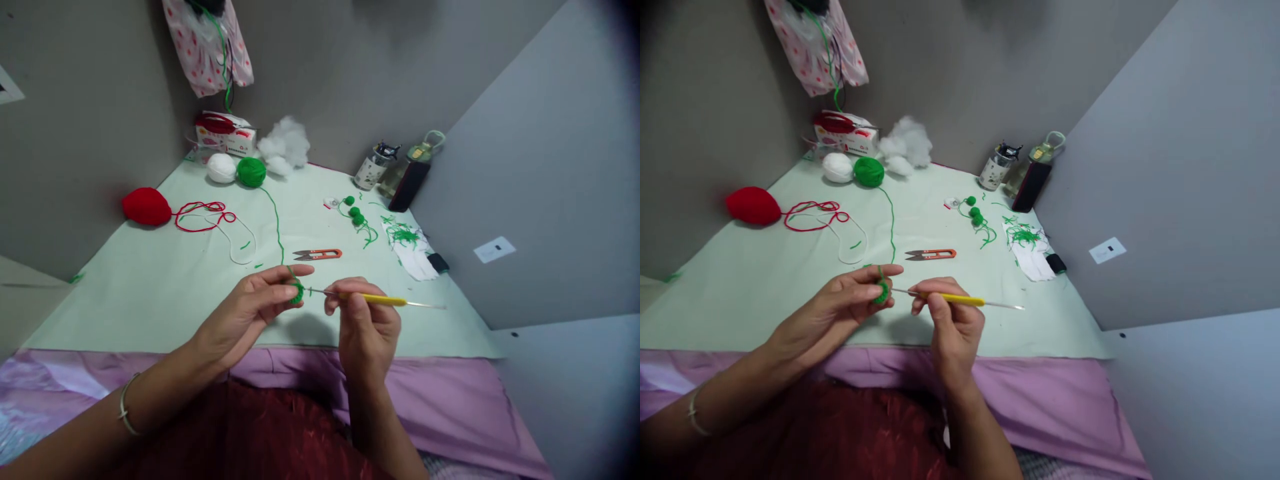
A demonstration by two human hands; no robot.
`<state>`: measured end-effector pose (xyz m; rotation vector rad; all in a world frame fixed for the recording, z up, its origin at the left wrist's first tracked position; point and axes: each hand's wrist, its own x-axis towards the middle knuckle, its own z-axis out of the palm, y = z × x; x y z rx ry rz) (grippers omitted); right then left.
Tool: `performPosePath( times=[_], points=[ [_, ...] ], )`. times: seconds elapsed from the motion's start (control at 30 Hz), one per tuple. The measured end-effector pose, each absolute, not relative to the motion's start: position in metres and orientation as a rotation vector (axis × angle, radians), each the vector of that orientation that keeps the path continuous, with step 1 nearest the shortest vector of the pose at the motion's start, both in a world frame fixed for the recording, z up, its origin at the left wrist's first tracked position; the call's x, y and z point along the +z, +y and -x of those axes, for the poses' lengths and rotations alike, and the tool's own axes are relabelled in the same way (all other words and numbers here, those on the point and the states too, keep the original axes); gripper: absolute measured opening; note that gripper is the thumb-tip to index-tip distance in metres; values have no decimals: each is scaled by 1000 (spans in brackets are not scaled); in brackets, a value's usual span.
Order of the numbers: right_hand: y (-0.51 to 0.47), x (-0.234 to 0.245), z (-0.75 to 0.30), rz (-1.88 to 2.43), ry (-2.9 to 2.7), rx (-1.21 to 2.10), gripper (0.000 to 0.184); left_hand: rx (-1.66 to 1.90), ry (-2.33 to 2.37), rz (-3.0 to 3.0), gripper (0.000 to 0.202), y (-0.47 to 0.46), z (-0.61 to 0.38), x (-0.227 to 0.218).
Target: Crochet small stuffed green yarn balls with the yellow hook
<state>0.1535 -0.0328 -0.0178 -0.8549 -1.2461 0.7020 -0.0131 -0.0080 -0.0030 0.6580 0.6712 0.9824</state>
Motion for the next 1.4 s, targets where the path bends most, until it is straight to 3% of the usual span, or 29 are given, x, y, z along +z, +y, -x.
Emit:
performPosePath(
  times=[0.2, 0.5, 0.9, 1.07, 1.17, 1.3, 1.4],
  points=[
    [-29, -25, -146, 825, -1229, 833, 15, 1024, 696, -797, 39, -15, 11, -4],
    [-29, -21, -152, 724, -1159, 991, 19, 1058, 765, -870, 27, -14, 15, -3],
    [-42, -21, -157, 823, -1766, 269, 32, 1291, 991, -1227, 34, -21, 10, -6],
    [-43, -33, -153, 922, -1866, -143, 43, 1064, 767, -773, 43, -19, 8, -7],
    [-41, -30, -152, 924, -1673, 111, 34, 937, 680, -594, 42, -13, 11, -6],
    [-35, -21, -150, 836, -1306, 639, 23, 1029, 718, -714, 36, -10, 13, -4],
    [-32, -19, -146, 800, -1271, 765, 20, 1042, 730, -834, 35, -11, 11, -5]
  ],
)
